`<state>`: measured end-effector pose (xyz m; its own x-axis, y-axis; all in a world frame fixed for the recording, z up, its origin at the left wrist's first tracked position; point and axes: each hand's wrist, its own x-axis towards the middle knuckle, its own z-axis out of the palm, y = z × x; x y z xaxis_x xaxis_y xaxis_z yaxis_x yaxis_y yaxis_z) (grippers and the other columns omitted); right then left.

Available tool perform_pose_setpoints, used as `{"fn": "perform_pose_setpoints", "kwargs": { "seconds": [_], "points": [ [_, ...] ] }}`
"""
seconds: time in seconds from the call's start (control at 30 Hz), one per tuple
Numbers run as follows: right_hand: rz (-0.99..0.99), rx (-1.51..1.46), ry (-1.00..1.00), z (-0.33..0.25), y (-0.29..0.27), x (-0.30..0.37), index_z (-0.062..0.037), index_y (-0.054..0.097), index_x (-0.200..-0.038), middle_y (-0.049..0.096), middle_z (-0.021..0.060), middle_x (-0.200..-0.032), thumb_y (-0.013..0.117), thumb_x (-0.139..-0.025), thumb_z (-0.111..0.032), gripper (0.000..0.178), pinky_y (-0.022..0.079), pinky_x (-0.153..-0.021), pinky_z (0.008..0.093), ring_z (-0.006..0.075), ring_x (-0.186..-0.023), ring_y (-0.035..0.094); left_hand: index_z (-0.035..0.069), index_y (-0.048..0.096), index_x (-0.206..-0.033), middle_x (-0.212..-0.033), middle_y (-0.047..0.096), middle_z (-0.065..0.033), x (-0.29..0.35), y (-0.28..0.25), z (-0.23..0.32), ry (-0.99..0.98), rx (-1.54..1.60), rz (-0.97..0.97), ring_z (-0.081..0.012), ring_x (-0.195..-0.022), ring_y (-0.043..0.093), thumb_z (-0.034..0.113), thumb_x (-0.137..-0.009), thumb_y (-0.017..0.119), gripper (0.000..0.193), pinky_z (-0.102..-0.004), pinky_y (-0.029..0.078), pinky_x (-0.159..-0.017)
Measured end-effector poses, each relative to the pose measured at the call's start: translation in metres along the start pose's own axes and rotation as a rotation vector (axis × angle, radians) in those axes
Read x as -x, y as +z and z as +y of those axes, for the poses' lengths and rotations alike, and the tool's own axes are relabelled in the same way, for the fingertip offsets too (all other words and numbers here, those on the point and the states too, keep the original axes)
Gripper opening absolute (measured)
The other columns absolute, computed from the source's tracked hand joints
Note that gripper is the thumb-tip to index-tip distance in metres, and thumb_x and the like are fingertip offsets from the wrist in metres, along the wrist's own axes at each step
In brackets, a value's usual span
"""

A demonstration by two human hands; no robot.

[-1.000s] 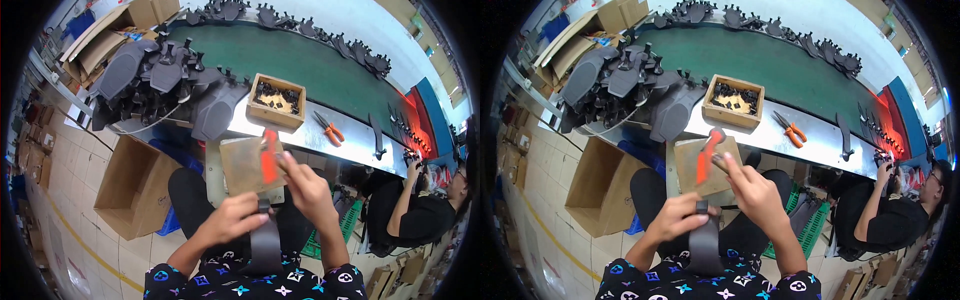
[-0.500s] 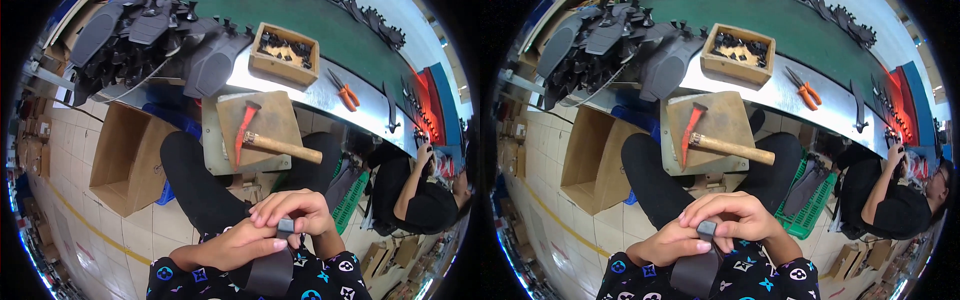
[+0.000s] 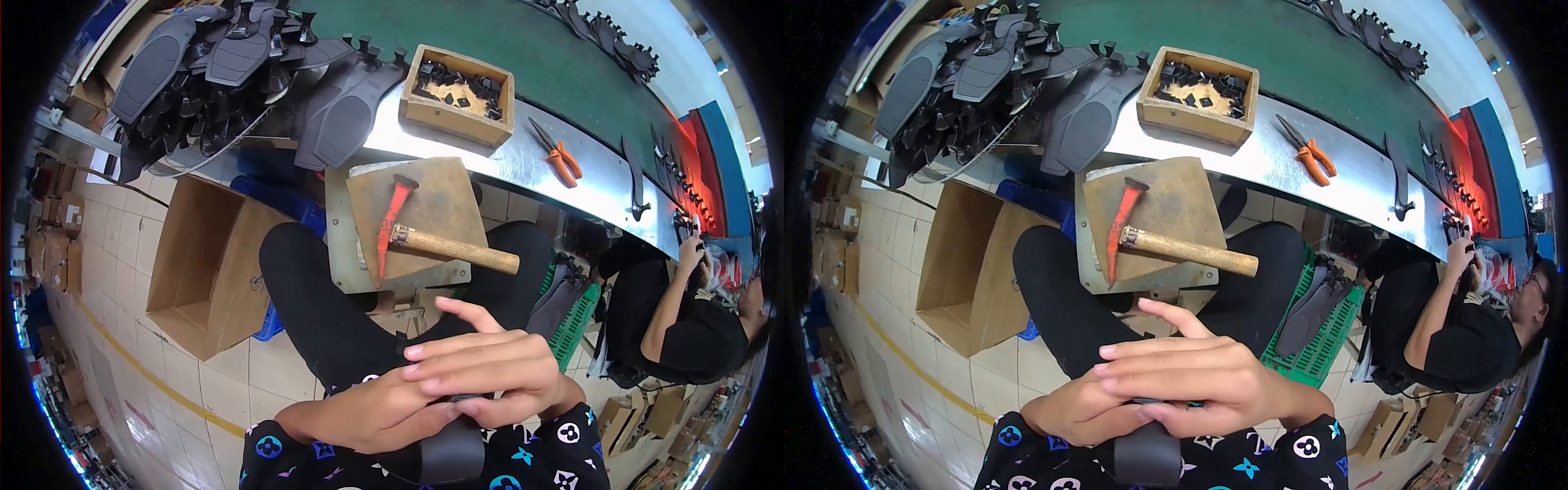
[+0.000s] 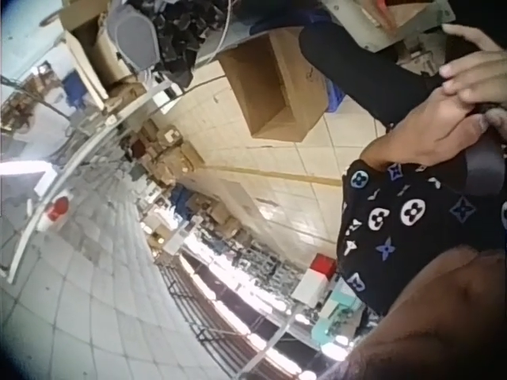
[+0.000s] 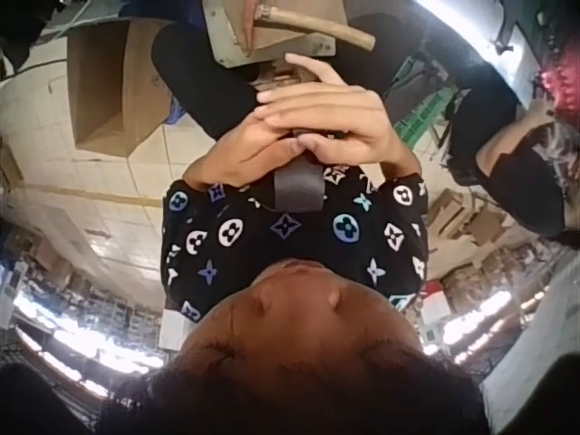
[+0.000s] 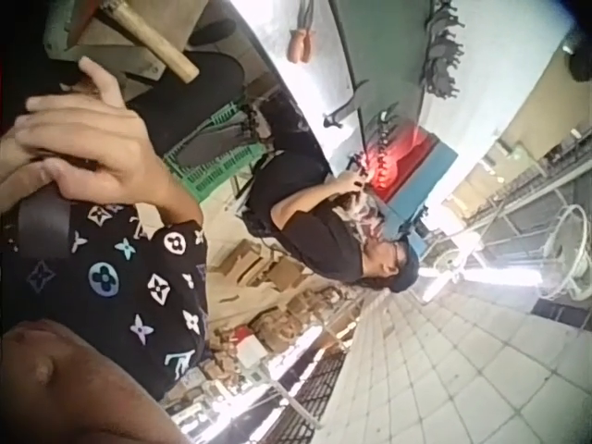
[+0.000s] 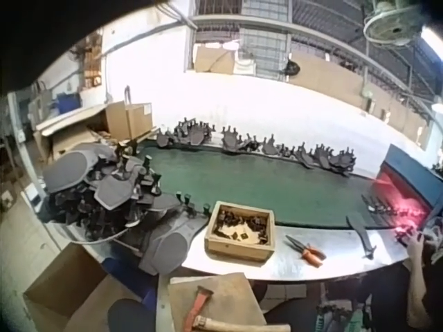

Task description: Manually assemble and hammer components of a shoe sole at a manufacturing workstation.

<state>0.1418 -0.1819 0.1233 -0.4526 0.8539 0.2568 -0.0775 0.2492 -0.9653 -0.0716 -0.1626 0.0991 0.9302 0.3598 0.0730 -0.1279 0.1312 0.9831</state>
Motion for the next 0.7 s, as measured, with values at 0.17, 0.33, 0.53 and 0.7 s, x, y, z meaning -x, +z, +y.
{"fn": "perform_pose_setpoints", "kwargs": {
  "seconds": [0.17,0.33,0.53,0.7],
  "points": [
    [0.048,0.067,-0.037,0.011,0.007,0.006,0.007,0.072,-0.105,0.073,0.0248,-0.106,0.06,-0.085,0.002,0.024,0.028,-0.115,0.0645,0.0397,-0.109,0.069,-0.006,0.057,-0.118,-0.118,0.06,-0.0211,-0.008,0.01,-0.002,0.004,-0.072,0.184,-0.0342,-0.111,0.059,0.019,-0.106,0.045,0.03,-0.0378,0.046,-0.095],
    [0.127,-0.107,0.172,0.026,0.016,0.013,0.0102,0.068,-0.113,0.072,0.025,-0.108,0.056,-0.093,-0.001,0.026,0.028,-0.116,0.062,0.0382,-0.115,0.067,-0.009,0.058,-0.113,-0.109,0.06,-0.0189,0.002,0.009,-0.014,-0.309,0.219,0.228,-0.0284,-0.1,0.059,0.021,-0.106,0.044,0.034,-0.0364,0.045,-0.091],
    [0.141,-0.076,0.119,0.018,0.022,0.015,0.0107,0.068,-0.112,0.072,0.0253,-0.107,0.055,-0.094,-0.004,0.027,0.029,-0.117,0.0585,0.0382,-0.114,0.067,-0.009,0.059,-0.112,-0.108,0.062,-0.0117,0.001,0.021,-0.012,-0.049,0.113,0.292,-0.0176,-0.101,0.057,0.024,-0.107,0.045,0.036,-0.0299,0.045,-0.089],
    [0.165,-0.255,0.344,0.024,0.024,0.02,0.0102,0.062,-0.122,0.069,0.026,-0.116,0.05,-0.098,-0.01,0.034,0.042,-0.109,0.0469,0.034,-0.112,0.068,-0.005,0.06,-0.119,-0.108,0.063,-0.0097,0.008,0.016,-0.013,-0.397,0.499,0.273,-0.0167,-0.105,0.059,0.023,-0.107,0.043,0.035,-0.0289,0.046,-0.09]
  ]
}}
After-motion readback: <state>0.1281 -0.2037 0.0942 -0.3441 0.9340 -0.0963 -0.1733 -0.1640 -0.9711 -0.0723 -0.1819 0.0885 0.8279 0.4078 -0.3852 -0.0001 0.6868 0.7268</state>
